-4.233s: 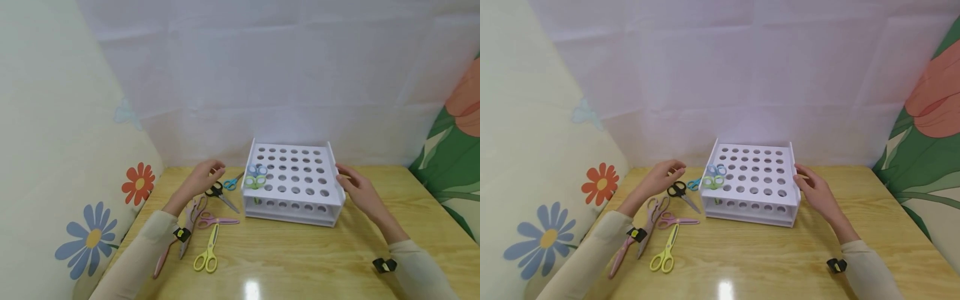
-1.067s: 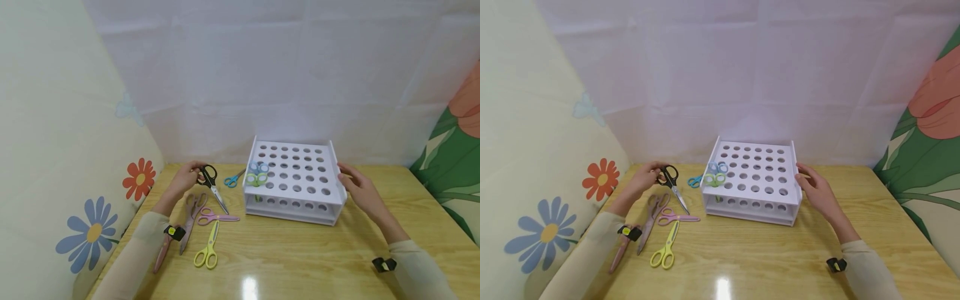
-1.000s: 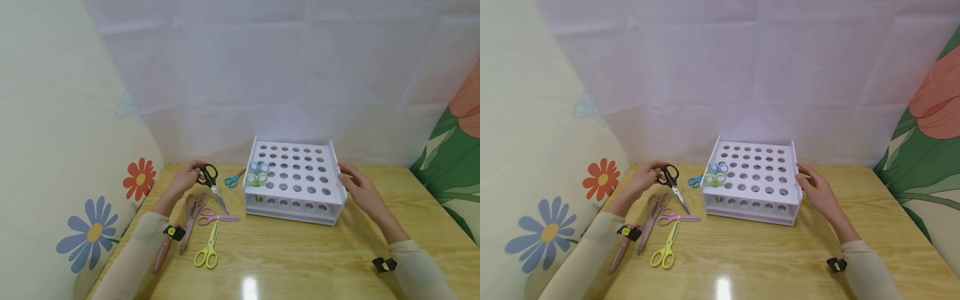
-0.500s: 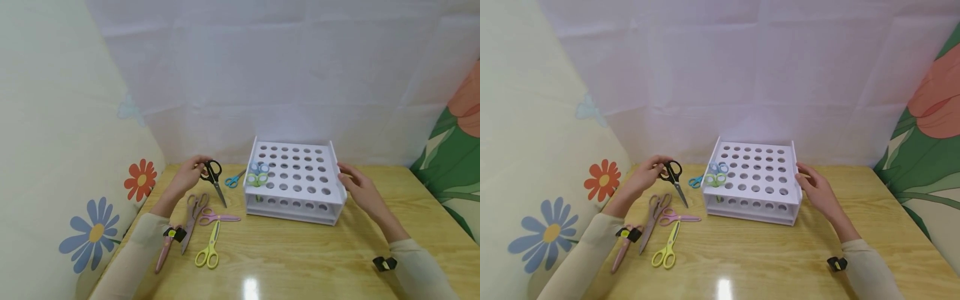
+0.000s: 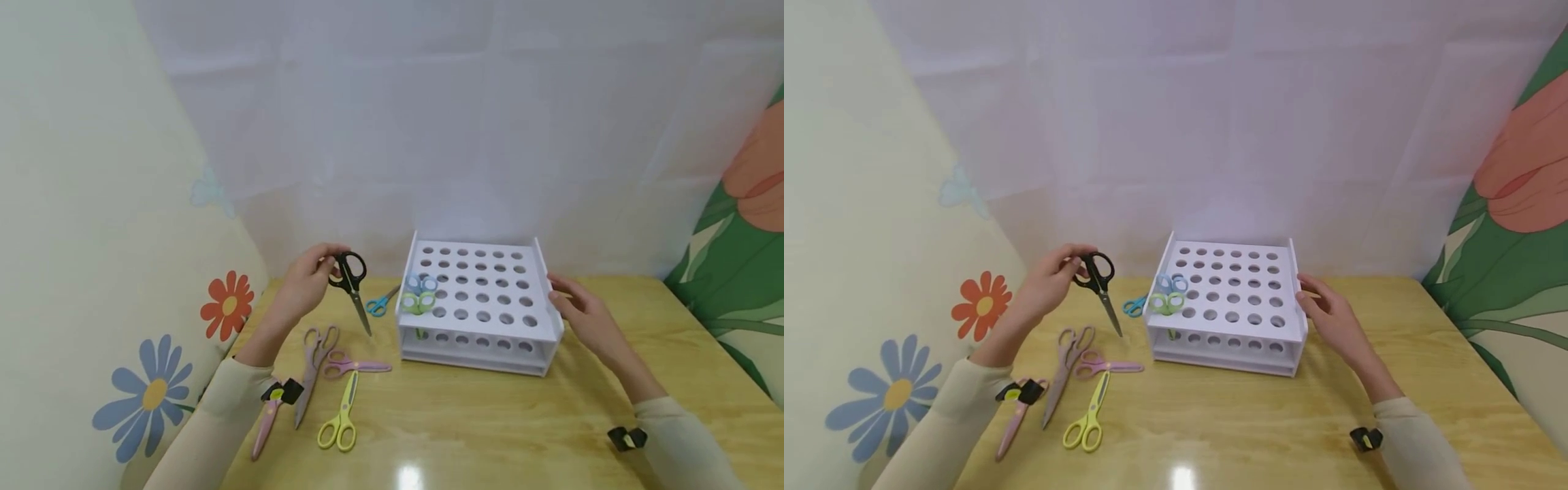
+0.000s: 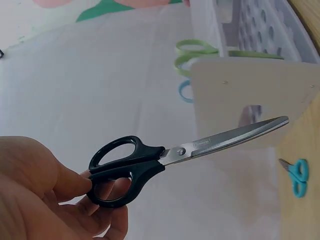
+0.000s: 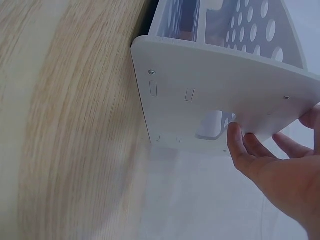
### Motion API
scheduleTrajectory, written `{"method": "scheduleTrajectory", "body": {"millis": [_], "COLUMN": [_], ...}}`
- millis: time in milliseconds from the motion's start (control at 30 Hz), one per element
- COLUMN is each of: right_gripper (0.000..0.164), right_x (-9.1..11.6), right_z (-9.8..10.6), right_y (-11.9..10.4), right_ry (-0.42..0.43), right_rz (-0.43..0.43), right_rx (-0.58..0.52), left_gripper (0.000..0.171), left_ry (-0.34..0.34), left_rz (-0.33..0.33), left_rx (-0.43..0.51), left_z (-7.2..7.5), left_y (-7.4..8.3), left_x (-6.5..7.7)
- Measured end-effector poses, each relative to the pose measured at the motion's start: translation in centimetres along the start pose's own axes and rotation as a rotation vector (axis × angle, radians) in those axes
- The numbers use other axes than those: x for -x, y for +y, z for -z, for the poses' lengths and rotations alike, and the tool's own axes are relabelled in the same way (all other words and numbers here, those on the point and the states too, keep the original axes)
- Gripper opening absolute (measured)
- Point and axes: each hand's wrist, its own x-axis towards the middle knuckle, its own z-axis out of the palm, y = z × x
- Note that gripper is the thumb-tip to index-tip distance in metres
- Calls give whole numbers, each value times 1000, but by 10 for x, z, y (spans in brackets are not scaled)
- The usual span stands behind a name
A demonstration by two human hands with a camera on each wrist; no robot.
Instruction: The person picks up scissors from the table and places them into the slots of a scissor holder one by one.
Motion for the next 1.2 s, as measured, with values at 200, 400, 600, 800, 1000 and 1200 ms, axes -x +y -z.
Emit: {"method": "scheduleTrajectory", "body": {"millis": [200, 400, 600, 800, 1000, 1200], "right_gripper": [54, 54, 54, 55, 55, 56], "right_x": [0, -2, -6, -9, -11, -12], "right_z": [-1, 1, 1, 0, -2, -2], "right_y": [3, 5, 3, 3, 3, 1], "right_ry": [10, 20, 20, 10, 11, 28], "right_rz": [44, 56, 55, 41, 44, 57], "right_rx": [-15, -14, -6, -11, -19, -23], "left_gripper": [33, 33, 32, 32, 30, 30], "left_ry": [28, 24, 37, 1, -20, -53], "left_rz": [-116, -173, -224, -276, -304, -311], "left_rx": [-50, -50, -41, -11, 14, 56], "left_z": [1, -6, -13, -25, -35, -44], "left_y": [28, 52, 72, 83, 88, 97], "left_x": [5, 4, -7, -20, -36, -48]}}
